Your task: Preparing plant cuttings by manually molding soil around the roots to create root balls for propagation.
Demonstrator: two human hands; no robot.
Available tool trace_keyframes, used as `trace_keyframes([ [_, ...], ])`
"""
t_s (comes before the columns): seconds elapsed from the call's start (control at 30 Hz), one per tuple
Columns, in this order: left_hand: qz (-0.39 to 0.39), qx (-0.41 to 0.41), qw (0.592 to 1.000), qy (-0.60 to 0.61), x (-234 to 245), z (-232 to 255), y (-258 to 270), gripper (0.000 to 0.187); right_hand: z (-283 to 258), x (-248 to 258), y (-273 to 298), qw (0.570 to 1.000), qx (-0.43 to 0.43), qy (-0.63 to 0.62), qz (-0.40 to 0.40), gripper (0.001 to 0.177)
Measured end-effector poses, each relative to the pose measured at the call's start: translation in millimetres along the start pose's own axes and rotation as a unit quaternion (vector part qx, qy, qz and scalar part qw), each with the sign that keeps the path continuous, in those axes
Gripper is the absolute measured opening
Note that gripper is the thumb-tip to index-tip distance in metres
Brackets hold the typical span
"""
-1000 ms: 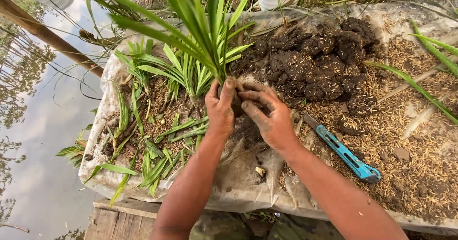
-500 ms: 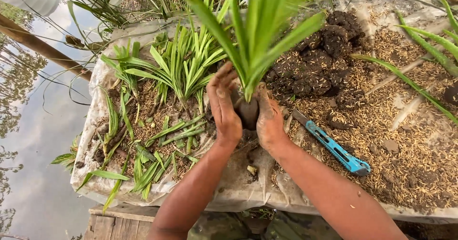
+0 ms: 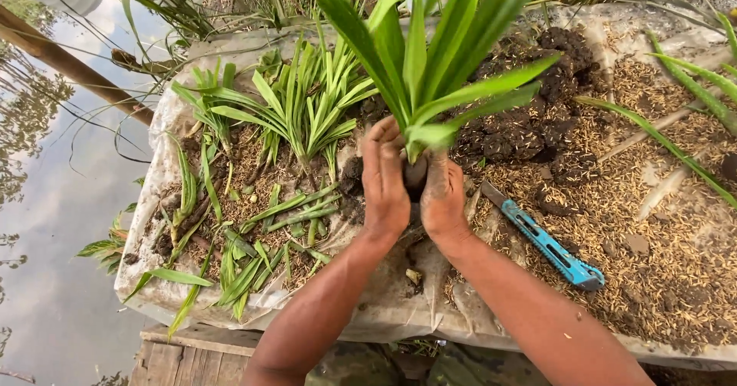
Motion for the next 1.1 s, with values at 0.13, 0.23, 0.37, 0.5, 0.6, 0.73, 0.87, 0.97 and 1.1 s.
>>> trace_keyframes([
  [0.13, 0.001, 0.042, 0.995, -0.096, 8, -48, 3, 0.061, -41, -15, 11, 0.992, 0.062, 0.105, -0.024, 0.067],
  [0.23, -0.004, 0.030, 0.996, -0.086, 6, -23, -2, 0.052, -21, -6, 11, 0.992, 0.067, 0.099, -0.027, 0.066],
  [0.37, 0.012, 0.062, 0.997, -0.036, 10, -22, -6, 0.053, -35, -25, 14, 0.994, 0.021, 0.102, -0.037, 0.058],
  [0.5, 0.007, 0.047, 0.999, -0.026, 12, -19, -8, 0.061, -40, -37, 17, 0.992, -0.091, 0.088, 0.005, 0.082],
  [0.6, -0.044, 0.058, 0.994, -0.079, -6, 14, -7, 0.062, -15, -5, 12, 0.987, -0.067, 0.146, 0.017, 0.083],
  [0.73, -0.140, 0.112, 0.976, -0.123, -20, 9, -4, 0.079, 8, 4, -10, 0.991, -0.025, 0.132, 0.004, 0.076],
  [0.87, -0.084, 0.128, 0.972, -0.179, -14, 19, -11, 0.076, -11, 10, -12, 0.989, -0.030, 0.142, -0.032, 0.066],
  [0.97, -0.050, 0.124, 0.974, -0.181, -17, 25, -10, 0.074, -9, 17, -11, 0.985, -0.060, 0.157, -0.027, 0.058],
  [1.1, -0.061, 0.125, 0.972, -0.187, 2, -18, 1, 0.060, -50, 36, -2, 0.970, -0.023, 0.228, -0.085, 0.055],
])
Point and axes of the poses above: each hand's wrist, its own y-axis away from the middle knuckle, its own x-axis out of the back of the hand, z = x × y, the point moved 9 cm from there along -y, towards the middle knuckle, and after that the axes turned 4 degrees about -y, right-handed, at the moved point
